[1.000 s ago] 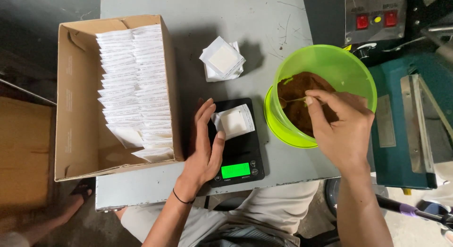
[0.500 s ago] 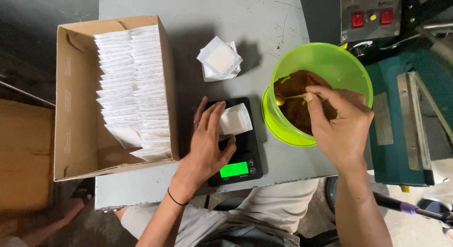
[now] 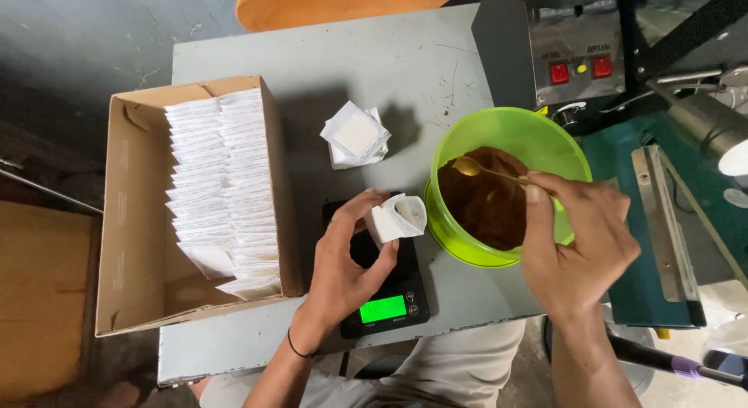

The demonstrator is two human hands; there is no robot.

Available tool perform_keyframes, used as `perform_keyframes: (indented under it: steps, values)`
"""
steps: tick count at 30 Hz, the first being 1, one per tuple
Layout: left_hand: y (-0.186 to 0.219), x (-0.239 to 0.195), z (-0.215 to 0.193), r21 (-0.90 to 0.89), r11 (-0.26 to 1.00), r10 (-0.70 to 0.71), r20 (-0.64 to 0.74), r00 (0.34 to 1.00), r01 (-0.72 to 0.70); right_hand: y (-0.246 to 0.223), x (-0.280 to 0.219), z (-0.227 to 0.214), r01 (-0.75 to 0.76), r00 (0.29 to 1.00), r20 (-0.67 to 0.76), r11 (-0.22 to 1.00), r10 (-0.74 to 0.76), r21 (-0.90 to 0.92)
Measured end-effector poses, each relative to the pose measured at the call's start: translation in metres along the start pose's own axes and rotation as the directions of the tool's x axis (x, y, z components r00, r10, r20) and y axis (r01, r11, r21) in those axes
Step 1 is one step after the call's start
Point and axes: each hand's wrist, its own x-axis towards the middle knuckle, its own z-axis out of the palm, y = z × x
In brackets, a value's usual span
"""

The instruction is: The person fills small white coffee filter packets with ground coffee by hand using a spoon, weighs each packet on a digital scale, and places them into a cardboard box.

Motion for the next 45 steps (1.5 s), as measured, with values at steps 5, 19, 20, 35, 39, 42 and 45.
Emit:
perform_keyframes:
  steps: [5,19,20,35,39,42,45]
  values:
    - [0.005,0.007,0.005,-0.190,0.981,0.043,-0.007,0.999,-0.043,-0.029,0.009,-0.015,-0.006,0.998,-0.061,0.981,0.019,0.195]
    - [-0.006,0.008,0.012,-0.063,0.988,0.142,-0.001,0.990,-0.142,-0.045,0.015,0.011,0.085,0.980,0.159,0.973,-0.121,0.213]
    - [-0.007,0.008,0.012,-0.065,0.989,0.132,-0.004,0.991,-0.132,-0.041,0.012,0.013,0.028,0.991,0.123,0.975,-0.056,0.218]
    - [-0.005,0.008,0.007,0.034,0.998,0.053,0.002,0.999,-0.053,-0.027,0.009,0.011,-0.350,0.932,0.036,0.873,0.360,0.338]
    - [-0.011,0.002,0.003,0.137,0.990,0.028,0.025,0.999,-0.032,-0.012,0.008,0.010,-0.399,0.898,-0.046,0.855,0.437,0.331]
    - [-0.021,-0.004,0.003,0.249,0.968,0.014,0.037,0.999,-0.022,0.003,0.004,0.011,-0.185,0.981,-0.057,0.983,0.186,0.022]
    - [-0.029,-0.010,0.004,0.328,0.942,0.061,0.043,0.997,-0.072,0.004,0.006,0.011,-0.117,0.976,0.184,0.993,0.120,-0.027]
